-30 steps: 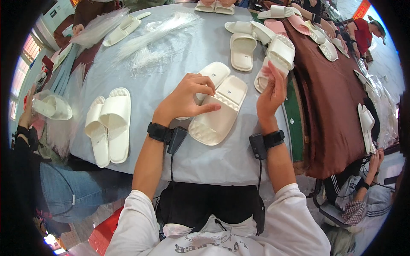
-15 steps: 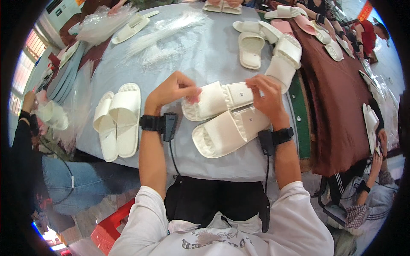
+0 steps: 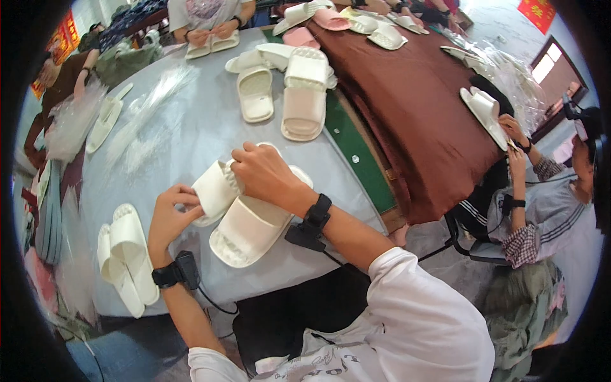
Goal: Manually assemble and inspect white slippers at a production table.
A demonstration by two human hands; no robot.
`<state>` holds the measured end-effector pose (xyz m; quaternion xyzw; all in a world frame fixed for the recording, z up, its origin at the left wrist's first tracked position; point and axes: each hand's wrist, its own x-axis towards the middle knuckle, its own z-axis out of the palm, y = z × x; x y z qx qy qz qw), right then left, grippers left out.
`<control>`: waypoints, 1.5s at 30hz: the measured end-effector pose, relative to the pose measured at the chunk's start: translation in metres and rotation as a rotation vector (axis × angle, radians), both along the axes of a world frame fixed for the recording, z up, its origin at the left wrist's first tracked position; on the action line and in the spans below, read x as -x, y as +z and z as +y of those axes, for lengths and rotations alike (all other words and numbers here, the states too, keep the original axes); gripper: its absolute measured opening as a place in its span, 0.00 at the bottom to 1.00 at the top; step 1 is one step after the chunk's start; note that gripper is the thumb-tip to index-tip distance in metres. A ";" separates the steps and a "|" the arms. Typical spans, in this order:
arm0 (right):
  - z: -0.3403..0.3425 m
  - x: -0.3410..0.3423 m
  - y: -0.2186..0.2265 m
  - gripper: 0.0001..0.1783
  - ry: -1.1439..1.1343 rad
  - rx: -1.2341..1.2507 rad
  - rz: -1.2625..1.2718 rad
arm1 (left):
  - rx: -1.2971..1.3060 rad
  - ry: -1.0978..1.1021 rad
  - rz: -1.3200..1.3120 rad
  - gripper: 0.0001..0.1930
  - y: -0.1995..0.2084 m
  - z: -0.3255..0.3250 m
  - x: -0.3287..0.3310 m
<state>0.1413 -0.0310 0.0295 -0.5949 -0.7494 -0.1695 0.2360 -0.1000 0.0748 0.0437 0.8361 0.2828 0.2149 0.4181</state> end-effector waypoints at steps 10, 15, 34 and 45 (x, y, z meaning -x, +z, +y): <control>0.014 0.007 -0.013 0.02 0.293 0.018 0.450 | -0.080 0.337 -0.251 0.17 -0.058 -0.013 -0.013; 0.012 0.008 -0.014 0.04 0.303 0.012 0.428 | -0.110 0.361 -0.294 0.15 -0.066 -0.016 -0.019; 0.026 0.007 -0.018 0.10 0.367 0.050 0.533 | -0.123 0.414 -0.260 0.13 -0.061 -0.015 -0.017; 0.013 -0.004 -0.020 0.06 0.206 0.056 0.296 | -0.115 0.468 -0.335 0.03 -0.050 -0.035 -0.019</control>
